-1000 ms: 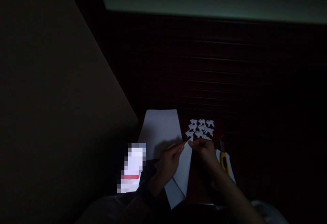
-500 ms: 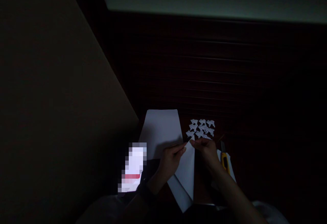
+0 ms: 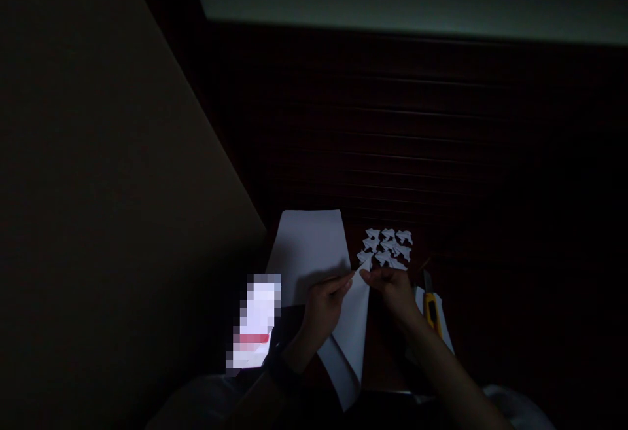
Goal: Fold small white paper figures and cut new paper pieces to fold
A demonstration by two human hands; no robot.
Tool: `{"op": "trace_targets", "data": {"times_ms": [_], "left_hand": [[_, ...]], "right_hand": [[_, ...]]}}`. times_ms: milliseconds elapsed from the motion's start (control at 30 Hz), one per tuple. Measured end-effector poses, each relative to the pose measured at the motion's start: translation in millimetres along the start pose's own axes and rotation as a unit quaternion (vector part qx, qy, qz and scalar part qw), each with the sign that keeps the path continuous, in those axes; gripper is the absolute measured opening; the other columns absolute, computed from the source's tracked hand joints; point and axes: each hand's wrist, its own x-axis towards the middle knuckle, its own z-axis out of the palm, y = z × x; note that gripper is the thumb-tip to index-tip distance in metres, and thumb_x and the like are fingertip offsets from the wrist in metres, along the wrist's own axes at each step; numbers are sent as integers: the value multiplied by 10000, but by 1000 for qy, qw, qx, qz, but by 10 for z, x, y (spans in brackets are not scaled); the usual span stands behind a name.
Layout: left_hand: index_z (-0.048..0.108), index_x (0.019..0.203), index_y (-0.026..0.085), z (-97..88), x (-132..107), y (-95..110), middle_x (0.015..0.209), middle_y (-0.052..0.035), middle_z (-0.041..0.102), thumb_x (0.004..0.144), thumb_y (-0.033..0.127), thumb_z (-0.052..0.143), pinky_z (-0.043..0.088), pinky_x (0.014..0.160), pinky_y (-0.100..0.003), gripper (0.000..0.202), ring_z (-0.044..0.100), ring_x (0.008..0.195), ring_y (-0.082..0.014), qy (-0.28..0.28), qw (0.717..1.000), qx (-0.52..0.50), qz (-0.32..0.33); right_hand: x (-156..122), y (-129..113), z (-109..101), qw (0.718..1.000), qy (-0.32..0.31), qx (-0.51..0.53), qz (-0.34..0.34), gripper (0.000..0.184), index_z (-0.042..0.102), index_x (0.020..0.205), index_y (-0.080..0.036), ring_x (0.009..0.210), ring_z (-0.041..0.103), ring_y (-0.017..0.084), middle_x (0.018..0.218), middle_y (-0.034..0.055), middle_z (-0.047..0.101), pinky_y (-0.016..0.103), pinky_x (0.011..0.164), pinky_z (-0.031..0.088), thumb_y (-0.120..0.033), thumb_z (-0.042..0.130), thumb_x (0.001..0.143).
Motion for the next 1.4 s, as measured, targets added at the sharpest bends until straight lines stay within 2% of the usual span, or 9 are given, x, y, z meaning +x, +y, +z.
{"op": "trace_targets", "data": {"times_ms": [267, 500, 633, 867, 1033, 1167, 1400], "left_hand": [[651, 1005, 215, 3, -6, -51, 1016, -29, 657, 807, 302, 518, 479, 829, -284, 254, 613, 915, -185, -18, 999, -11, -29], [663, 975, 230, 15, -21, -29, 965, -10, 676, 795, 314, 532, 500, 770, -269, 238, 631, 857, -182, -41, 998, -8, -44], [660, 980, 228, 12, -19, -13, 973, -7, 673, 791, 317, 534, 498, 773, -267, 244, 631, 861, -183, -45, 998, -5, -50], [666, 968, 220, 4, -8, -63, 966, -16, 674, 794, 313, 522, 497, 794, -299, 244, 627, 877, -197, -16, 999, 12, -47], [660, 985, 216, -13, 8, -88, 966, -26, 674, 789, 308, 533, 503, 787, -305, 251, 631, 866, -200, 16, 999, 16, -37], [657, 993, 211, -18, 14, -96, 978, -29, 671, 794, 304, 527, 499, 799, -306, 255, 625, 883, -198, 24, 999, 8, -41], [657, 991, 187, -32, 38, -102, 987, -37, 668, 794, 303, 527, 489, 822, -309, 263, 621, 892, -195, -2, 999, -23, -42]], "right_hand": [[7, -5, -12, 999, 21, -15, -21, 273, 645, 612, -130, 530, 526, 132, 581, 21, 621, 242, 524, 394, -399, 681, 638], [31, -9, -63, 999, 31, 24, -8, 250, 645, 660, -134, 534, 541, 144, 602, 36, 629, 250, 522, 406, -375, 702, 621], [29, -20, -73, 999, 51, 6, -9, 268, 643, 674, -138, 555, 556, 161, 622, 47, 643, 260, 538, 418, -387, 711, 603], [-2, -62, -27, 998, 38, -41, -30, 359, 651, 665, -125, 566, 545, 159, 620, 47, 637, 242, 522, 400, -481, 603, 687], [15, 28, 5, 996, -5, -87, -13, 366, 656, 606, -123, 551, 535, 154, 593, 43, 635, 239, 511, 388, -488, 644, 624], [17, 56, 4, 998, -29, -64, 7, 343, 654, 593, -127, 540, 536, 141, 597, 40, 641, 241, 522, 391, -465, 631, 648], [16, 46, 6, 1000, -8, -16, 19, 318, 672, 612, -129, 559, 562, 154, 628, 52, 664, 265, 558, 420, -447, 671, 611]]}}
